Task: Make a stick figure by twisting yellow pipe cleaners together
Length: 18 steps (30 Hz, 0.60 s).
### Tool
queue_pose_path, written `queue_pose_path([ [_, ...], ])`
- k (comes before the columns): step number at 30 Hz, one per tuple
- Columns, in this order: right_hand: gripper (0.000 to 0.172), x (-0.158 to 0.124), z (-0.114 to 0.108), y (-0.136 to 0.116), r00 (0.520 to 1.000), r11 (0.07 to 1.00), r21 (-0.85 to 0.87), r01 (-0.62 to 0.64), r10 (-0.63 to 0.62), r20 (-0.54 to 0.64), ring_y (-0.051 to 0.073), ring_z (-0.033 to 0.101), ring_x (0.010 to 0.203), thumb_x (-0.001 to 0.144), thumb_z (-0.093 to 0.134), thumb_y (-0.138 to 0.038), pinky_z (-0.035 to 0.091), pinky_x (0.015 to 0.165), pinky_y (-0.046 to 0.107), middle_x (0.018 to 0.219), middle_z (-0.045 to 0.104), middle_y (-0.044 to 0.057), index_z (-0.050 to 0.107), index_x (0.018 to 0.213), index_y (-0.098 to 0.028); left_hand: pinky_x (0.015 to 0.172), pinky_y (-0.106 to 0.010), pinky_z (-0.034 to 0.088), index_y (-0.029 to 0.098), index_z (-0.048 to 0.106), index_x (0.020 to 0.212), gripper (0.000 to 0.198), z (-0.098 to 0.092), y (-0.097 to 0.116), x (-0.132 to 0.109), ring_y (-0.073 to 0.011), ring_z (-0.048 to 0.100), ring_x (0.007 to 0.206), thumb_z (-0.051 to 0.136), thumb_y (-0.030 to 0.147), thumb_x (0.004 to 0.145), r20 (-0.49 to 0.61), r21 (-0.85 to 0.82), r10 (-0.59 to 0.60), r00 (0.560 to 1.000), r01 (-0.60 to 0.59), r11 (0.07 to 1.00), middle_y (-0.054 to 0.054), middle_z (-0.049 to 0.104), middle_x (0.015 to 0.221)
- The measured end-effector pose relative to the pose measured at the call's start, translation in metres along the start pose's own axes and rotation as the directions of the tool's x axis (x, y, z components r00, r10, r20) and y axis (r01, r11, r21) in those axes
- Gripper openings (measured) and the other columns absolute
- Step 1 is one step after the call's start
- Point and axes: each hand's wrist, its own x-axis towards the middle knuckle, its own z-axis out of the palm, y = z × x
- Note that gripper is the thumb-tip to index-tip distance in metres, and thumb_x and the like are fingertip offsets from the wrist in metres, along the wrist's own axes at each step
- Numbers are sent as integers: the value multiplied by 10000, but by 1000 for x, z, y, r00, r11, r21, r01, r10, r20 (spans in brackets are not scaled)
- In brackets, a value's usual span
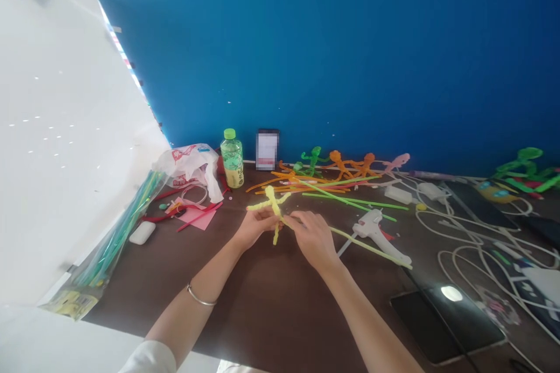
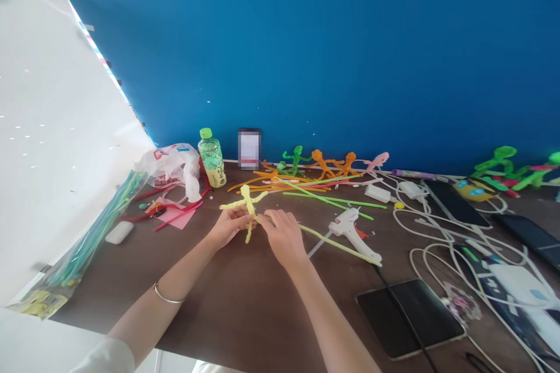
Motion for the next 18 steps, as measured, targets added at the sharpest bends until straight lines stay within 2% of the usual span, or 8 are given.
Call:
queue_pose_path([
  [7,243,0,-6,1,1000,992,127,-14,17,-23,151,518,759,829,436,-86,311,649,282,845,622,53,641,906,-192,594,-272,472,119,655,825,293,1,3,-3,-122,576,592,737,272,589,35,98,-20,999,16,995,-54,641,727],
  [12,218,-2,-4,4,999,975,217,-42,44,-1,148,518,725,831,450,-107,332,637,281,819,625,49,639,897,-194,661,-314,483,108,650,792,266,-1,1,-3,-150,599,629,727,279,603,77,126,-9,997,-1,992,-59,644,699],
  [18,94,-5,-1,8,979,891,425,-160,199,-49,161,545,726,800,544,-196,396,664,293,777,634,44,638,808,-198,664,-313,485,96,649,772,258,-1,2,-4,-158,610,627,729,272,600,90,147,-37,995,24,989,-68,650,682],
])
